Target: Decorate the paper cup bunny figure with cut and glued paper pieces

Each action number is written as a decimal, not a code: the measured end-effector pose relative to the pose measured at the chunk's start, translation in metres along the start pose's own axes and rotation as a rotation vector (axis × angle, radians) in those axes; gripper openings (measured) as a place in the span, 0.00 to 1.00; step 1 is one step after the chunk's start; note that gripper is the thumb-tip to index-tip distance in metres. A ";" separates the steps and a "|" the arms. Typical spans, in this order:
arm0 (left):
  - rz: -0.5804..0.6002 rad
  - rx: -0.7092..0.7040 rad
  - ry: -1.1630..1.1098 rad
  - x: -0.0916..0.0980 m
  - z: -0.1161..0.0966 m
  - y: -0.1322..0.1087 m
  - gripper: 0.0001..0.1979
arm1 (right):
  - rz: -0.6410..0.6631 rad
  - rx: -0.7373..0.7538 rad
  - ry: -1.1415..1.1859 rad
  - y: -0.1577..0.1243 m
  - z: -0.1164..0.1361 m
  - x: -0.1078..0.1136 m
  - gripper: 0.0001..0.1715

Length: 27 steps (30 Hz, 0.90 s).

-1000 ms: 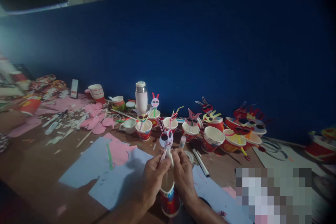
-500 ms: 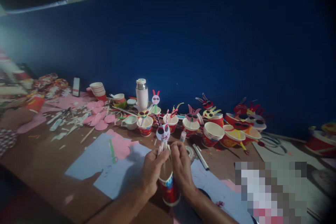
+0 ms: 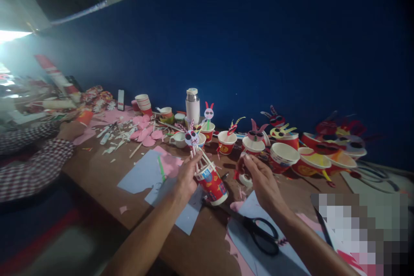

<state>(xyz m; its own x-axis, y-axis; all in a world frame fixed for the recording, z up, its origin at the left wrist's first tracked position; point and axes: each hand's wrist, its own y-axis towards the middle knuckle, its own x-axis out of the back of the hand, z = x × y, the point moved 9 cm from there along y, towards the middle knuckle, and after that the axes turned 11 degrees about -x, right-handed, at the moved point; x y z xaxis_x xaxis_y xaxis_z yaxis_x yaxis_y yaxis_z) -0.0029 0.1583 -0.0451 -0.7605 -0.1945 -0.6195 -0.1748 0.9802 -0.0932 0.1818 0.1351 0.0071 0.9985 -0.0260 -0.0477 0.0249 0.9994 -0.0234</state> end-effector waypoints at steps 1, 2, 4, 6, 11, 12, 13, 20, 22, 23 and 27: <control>0.015 -0.002 0.006 -0.002 0.000 -0.001 0.10 | 0.015 -0.003 0.033 0.000 0.001 0.000 0.19; 0.035 -0.007 0.019 -0.004 -0.001 -0.003 0.10 | 0.027 -0.009 0.072 0.000 0.003 0.000 0.18; 0.084 -0.021 0.063 -0.010 -0.003 -0.006 0.09 | 0.040 -0.015 0.132 0.000 0.008 0.000 0.17; 0.125 -0.033 0.102 -0.016 -0.006 -0.011 0.10 | 0.047 0.010 0.104 -0.002 0.017 -0.002 0.17; 0.190 -0.044 0.139 -0.029 -0.015 -0.027 0.12 | 0.076 0.084 -0.172 -0.011 0.022 -0.014 0.16; 0.202 -0.058 0.160 -0.031 -0.016 -0.031 0.12 | 0.088 0.087 -0.224 -0.014 0.020 -0.017 0.14; 0.210 -0.075 0.189 -0.033 -0.017 -0.033 0.12 | 0.099 0.097 -0.290 -0.017 0.019 -0.020 0.12; 0.229 -0.203 0.418 -0.041 -0.015 -0.043 0.10 | 0.028 0.330 -0.810 -0.034 0.037 -0.041 0.09; 0.250 -0.255 0.455 -0.043 -0.016 -0.044 0.09 | 0.010 0.328 -0.894 -0.033 0.035 -0.044 0.10; 0.265 -0.278 0.466 -0.044 -0.017 -0.044 0.09 | 0.007 0.319 -0.918 -0.032 0.033 -0.044 0.10; 0.293 -0.305 0.512 -0.041 -0.017 -0.044 0.09 | 0.004 0.319 -0.964 -0.032 0.022 -0.046 0.08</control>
<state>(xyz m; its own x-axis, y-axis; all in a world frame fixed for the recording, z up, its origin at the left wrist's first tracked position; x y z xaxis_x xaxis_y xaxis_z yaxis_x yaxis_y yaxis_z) 0.0258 0.1224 -0.0020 -0.9914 0.0119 -0.1300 -0.0271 0.9554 0.2941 0.1358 0.1048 0.0318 0.6089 -0.1346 0.7817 -0.1072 0.9625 0.2492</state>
